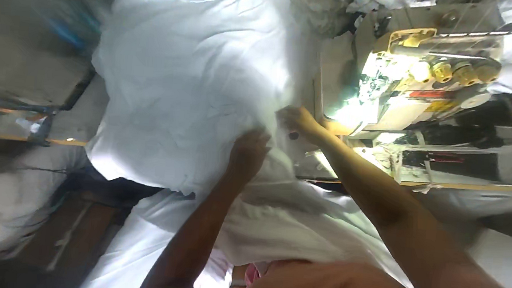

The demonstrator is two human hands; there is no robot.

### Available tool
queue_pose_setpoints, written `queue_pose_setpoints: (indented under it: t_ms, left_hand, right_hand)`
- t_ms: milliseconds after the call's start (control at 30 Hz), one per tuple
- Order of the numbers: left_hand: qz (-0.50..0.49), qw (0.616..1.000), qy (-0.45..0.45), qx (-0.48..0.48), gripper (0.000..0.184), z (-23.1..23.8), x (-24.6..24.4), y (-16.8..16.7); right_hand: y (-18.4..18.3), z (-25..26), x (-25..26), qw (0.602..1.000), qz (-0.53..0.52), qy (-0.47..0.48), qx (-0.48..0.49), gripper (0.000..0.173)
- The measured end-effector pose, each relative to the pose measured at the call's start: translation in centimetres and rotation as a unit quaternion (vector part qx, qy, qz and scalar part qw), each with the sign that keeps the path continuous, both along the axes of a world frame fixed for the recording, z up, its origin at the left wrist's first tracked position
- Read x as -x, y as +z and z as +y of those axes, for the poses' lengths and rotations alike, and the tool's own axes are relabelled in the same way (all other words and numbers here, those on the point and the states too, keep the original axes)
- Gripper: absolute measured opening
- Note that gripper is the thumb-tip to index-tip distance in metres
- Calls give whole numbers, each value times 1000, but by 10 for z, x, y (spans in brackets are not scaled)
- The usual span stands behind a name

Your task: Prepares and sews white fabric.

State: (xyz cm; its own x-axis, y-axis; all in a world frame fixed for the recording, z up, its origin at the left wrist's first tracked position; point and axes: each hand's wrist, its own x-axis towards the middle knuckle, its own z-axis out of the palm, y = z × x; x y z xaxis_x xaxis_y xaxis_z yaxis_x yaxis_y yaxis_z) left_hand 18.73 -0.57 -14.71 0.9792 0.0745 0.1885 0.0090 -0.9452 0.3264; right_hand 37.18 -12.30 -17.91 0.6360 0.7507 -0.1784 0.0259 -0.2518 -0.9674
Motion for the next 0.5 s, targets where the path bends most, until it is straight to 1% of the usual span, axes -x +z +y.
queue_pose_setpoints:
  t_ms: [67, 133, 200, 233, 300, 367, 433, 500]
  left_hand:
    - [13, 998, -30, -59, 40, 4, -44, -2]
    - [72, 992, -30, -96, 50, 4, -74, 0]
    - [125, 984, -37, -123, 52, 4, -92, 4]
    - [135, 982, -45, -123, 48, 5, -97, 6]
    - [97, 988, -66, -99, 34, 7, -95, 9]
    - [6, 992, -107, -66, 24, 9, -82, 7]
    - [-94, 985, -141, -41, 20, 13, -64, 0]
    - [-138, 981, -136, -11, 17, 15, -46, -2]
  right_hand:
    - [-6, 0, 0, 998, 31, -33, -35, 32]
    - [-5, 2, -2, 996, 27, -55, -60, 31]
    - [-2, 7, -5, 992, 6, -80, -94, 31]
    - [-2, 11, -7, 989, -1, -93, -114, 29]
    - [-2, 16, -11, 984, -9, -105, -141, 28]
    - [-3, 20, -12, 987, 9, -89, -136, 29]
    - [0, 22, -11, 994, 55, -33, -90, 34]
    - [1, 20, -8, 994, 99, 31, -43, 35]
